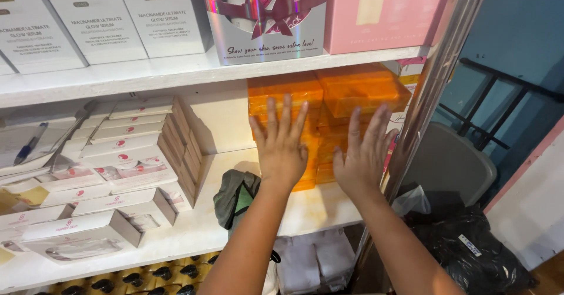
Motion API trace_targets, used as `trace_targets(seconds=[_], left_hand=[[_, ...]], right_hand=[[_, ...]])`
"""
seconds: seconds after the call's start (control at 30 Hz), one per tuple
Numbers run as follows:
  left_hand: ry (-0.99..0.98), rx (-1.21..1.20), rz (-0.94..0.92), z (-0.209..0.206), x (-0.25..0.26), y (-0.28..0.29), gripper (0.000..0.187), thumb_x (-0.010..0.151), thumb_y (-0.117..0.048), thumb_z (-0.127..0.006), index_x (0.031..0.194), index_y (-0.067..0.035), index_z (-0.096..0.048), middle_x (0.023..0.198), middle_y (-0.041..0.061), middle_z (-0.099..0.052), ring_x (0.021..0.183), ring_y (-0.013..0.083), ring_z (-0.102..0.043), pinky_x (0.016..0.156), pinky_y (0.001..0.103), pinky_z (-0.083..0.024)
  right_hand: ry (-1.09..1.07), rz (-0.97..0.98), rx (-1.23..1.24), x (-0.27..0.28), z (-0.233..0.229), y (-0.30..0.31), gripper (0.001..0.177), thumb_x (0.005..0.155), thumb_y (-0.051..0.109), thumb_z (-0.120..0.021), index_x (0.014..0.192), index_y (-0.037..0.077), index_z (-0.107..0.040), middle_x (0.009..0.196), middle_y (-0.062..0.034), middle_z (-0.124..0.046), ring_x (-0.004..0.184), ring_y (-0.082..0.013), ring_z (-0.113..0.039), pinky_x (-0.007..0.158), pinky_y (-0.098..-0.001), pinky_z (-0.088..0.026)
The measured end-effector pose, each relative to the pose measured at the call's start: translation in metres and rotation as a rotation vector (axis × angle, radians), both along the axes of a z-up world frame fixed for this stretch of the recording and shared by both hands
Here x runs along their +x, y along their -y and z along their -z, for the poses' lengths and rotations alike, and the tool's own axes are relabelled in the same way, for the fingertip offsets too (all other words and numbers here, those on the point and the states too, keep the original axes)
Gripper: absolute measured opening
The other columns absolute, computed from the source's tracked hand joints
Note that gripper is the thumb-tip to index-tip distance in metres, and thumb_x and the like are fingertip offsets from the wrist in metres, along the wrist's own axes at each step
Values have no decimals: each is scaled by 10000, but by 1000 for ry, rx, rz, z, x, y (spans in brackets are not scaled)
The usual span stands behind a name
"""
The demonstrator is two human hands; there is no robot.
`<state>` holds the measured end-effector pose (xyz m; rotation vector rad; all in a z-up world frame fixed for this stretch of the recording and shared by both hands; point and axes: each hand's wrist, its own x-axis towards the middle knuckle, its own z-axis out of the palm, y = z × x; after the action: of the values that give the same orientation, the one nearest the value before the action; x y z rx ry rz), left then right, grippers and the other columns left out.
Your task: The person repeatedly picks up stacks of orange-wrapped boxes from a shelf, wipes them with a cloth, and places them back. The person also reaches into a cardboard box below to retrieve more orange-wrapped boxes to clean.
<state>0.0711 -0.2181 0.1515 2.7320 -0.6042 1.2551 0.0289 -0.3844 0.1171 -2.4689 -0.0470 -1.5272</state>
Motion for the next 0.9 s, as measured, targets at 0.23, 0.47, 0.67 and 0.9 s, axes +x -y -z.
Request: trace_targets(seconds=[0.23, 0.47, 0.67, 0.9], left_hand=[[-10, -130, 84, 6, 4, 9, 947, 788, -420, -724, 1609, -305, -267, 1692, 166, -101, 1546, 465, 4, 1134, 815, -29], [-8, -156, 89, 8, 8, 13, 944, 794, -440, -734, 1606, -328, -266, 1686, 201, -82, 1534, 504, 23, 1124, 828, -18], [4, -142, 119, 11, 12, 10, 941, 826, -428, -718, 1624, -322, -231, 1691, 221, -60, 1536, 519, 33, 1168, 779, -11], [-11, -94, 119, 9, 12, 4, 941, 826, -433, -701, 1627, -316, -221, 1692, 211, -46, 1536, 515, 36, 1186, 746, -13]], right_hand=[[-12, -64, -24, 18, 2, 8, 1046, 837, 161, -724, 1675, 199, -100, 1698, -298, 29, 1583, -517, -20, 1235, -708, -52], [0, -88, -3, 39, 3, 9, 1030, 803, 78, -698, 1671, 220, -161, 1706, -278, -12, 1583, -508, -35, 1240, -701, -102], [94, -196, 62, 35, -2, 4, 1011, 790, 31, -706, 1670, 187, -234, 1730, -256, -50, 1609, -500, -44, 1288, -664, -141], [119, -79, 43, 28, -61, 7, 985, 721, 233, -804, 1593, 154, -352, 1617, -241, -267, 1520, -476, -170, 1231, -628, -68]])
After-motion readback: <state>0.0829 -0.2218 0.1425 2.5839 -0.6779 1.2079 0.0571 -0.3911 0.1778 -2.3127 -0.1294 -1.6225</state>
